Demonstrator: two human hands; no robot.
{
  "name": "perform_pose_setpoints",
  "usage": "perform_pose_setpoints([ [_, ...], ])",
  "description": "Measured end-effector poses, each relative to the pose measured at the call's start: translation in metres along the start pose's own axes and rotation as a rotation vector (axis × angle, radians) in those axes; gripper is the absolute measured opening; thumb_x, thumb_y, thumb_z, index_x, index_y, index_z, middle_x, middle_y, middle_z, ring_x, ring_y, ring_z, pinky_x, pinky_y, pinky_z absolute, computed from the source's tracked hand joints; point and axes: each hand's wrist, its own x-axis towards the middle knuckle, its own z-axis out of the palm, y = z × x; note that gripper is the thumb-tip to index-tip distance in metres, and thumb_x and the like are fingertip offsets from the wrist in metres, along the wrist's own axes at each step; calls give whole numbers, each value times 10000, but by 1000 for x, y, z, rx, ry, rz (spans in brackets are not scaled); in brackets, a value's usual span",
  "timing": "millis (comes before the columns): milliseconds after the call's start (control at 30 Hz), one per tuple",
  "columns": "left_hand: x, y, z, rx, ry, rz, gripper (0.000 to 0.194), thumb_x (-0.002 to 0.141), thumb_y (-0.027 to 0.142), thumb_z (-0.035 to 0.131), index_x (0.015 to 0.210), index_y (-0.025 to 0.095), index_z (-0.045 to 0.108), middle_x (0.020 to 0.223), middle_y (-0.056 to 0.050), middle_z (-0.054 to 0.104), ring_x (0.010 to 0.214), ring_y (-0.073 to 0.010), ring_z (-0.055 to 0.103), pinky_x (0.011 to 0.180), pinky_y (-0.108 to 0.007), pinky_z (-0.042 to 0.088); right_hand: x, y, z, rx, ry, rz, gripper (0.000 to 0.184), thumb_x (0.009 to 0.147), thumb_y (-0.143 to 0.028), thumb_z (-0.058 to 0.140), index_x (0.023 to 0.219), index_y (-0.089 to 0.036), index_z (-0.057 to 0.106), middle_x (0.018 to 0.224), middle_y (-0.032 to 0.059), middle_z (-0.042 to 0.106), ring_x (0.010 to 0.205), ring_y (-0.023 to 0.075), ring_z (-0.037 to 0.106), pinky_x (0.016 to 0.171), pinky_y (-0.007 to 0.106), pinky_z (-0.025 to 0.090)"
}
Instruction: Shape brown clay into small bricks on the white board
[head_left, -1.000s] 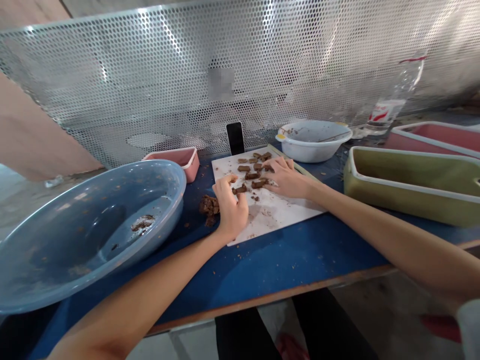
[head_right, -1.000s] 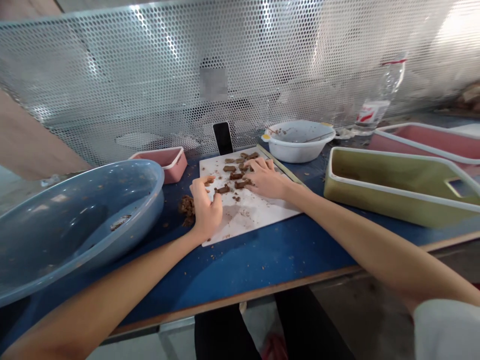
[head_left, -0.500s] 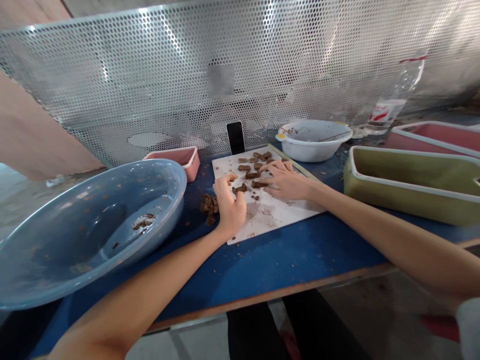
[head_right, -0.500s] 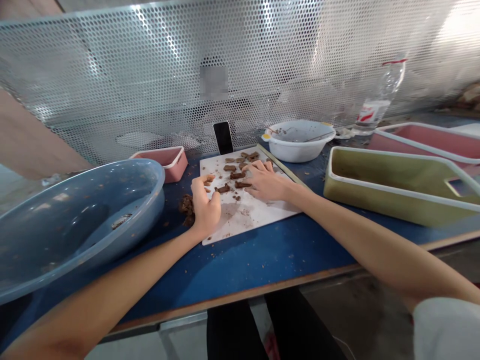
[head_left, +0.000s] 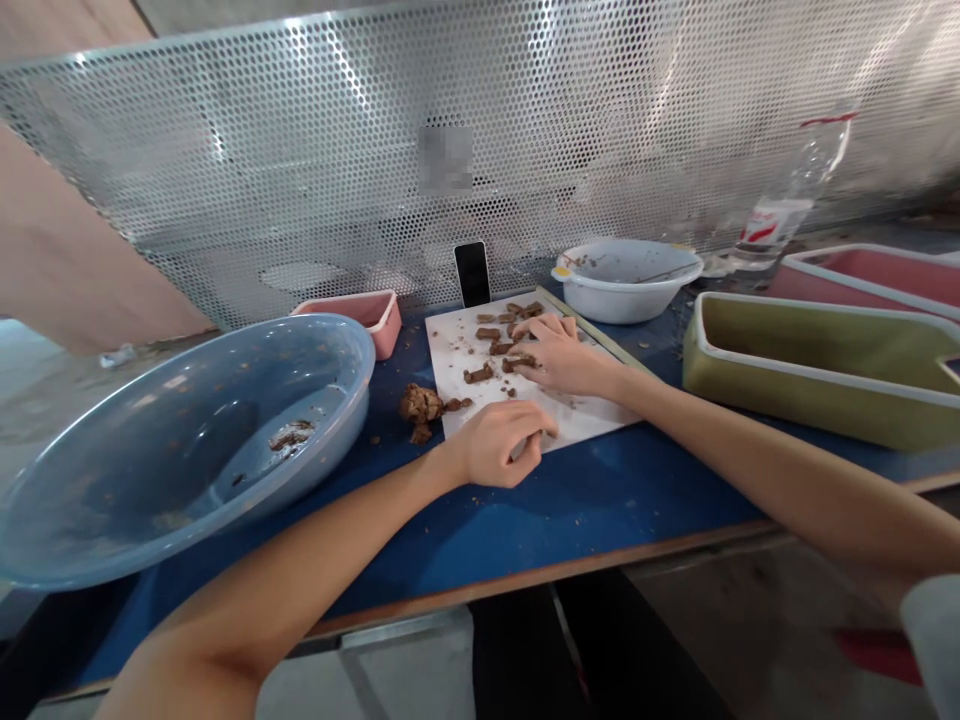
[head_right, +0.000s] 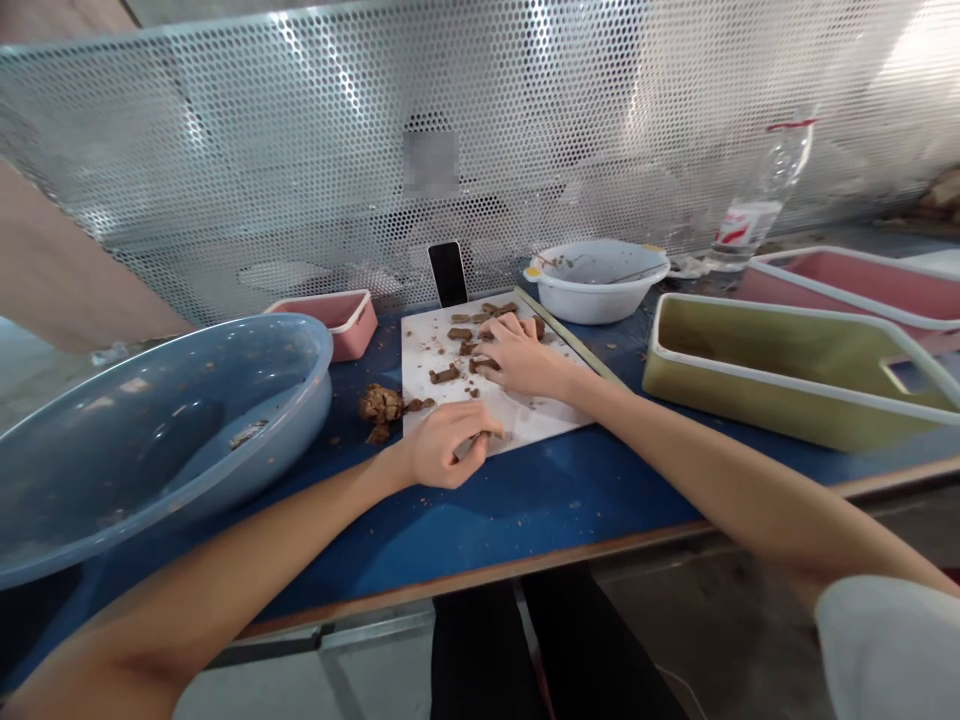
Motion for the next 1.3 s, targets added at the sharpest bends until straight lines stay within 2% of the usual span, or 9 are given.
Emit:
perform_pose_setpoints([
  [167, -1, 1, 2, 38, 8, 33, 181, 991, 141, 489, 1096, 197, 626, 769, -15, 680, 646, -171, 609, 671, -299, 531, 34, -14, 3, 62, -66, -57, 391, 1055, -524, 593, 1249, -246, 787, 1550, 175, 537, 1394, 454, 425, 1111, 620, 342],
  [367, -3, -1, 2, 38, -2, -38, 213, 980, 156, 486, 1139, 207, 619, 746, 3, 661, 611, -157, 601, 657, -284, 533, 64, -18, 27, 81, -181, -95, 381, 961, -493, 733, 1242, -243, 794, 1517, 188, 546, 1398, 460, 403, 1105, 594, 338],
  [567, -5, -2, 3, 22, -8, -68, 281, 960, 126, 485, 1205, 195, 605, 731, 22, 629, 593, -142, 576, 655, -275, 516, 64, -15, 39, 116, -181, -78, 306, 977, -475, 707, 1144, -239, 807, 1465, 173, 568, 1377, 434, 392, 1068, 557, 327],
  [833, -4, 0, 1, 30, 0, -94, 282, 967, 113, 472, 1205, 203, 594, 719, 28, 615, 582, -141, 559, 639, -267, 501, 62, -21, 40, 140, -142, -52, 252, 1012, -437, 656, 1065, -231, 791, 1416, 165, 562, 1316, 417, 410, 1037, 515, 339],
  [1300, -4, -1, 3, 36, 16, -102, 304, 946, 90, 482, 1204, 205, 596, 728, 34, 597, 580, -136, 540, 632, -259, 483, 62, -26, 41, 138, -148, -25, 257, 1029, -410, 612, 1043, -197, 756, 1399, 183, 564, 1331, 401, 392, 1055, 524, 314],
])
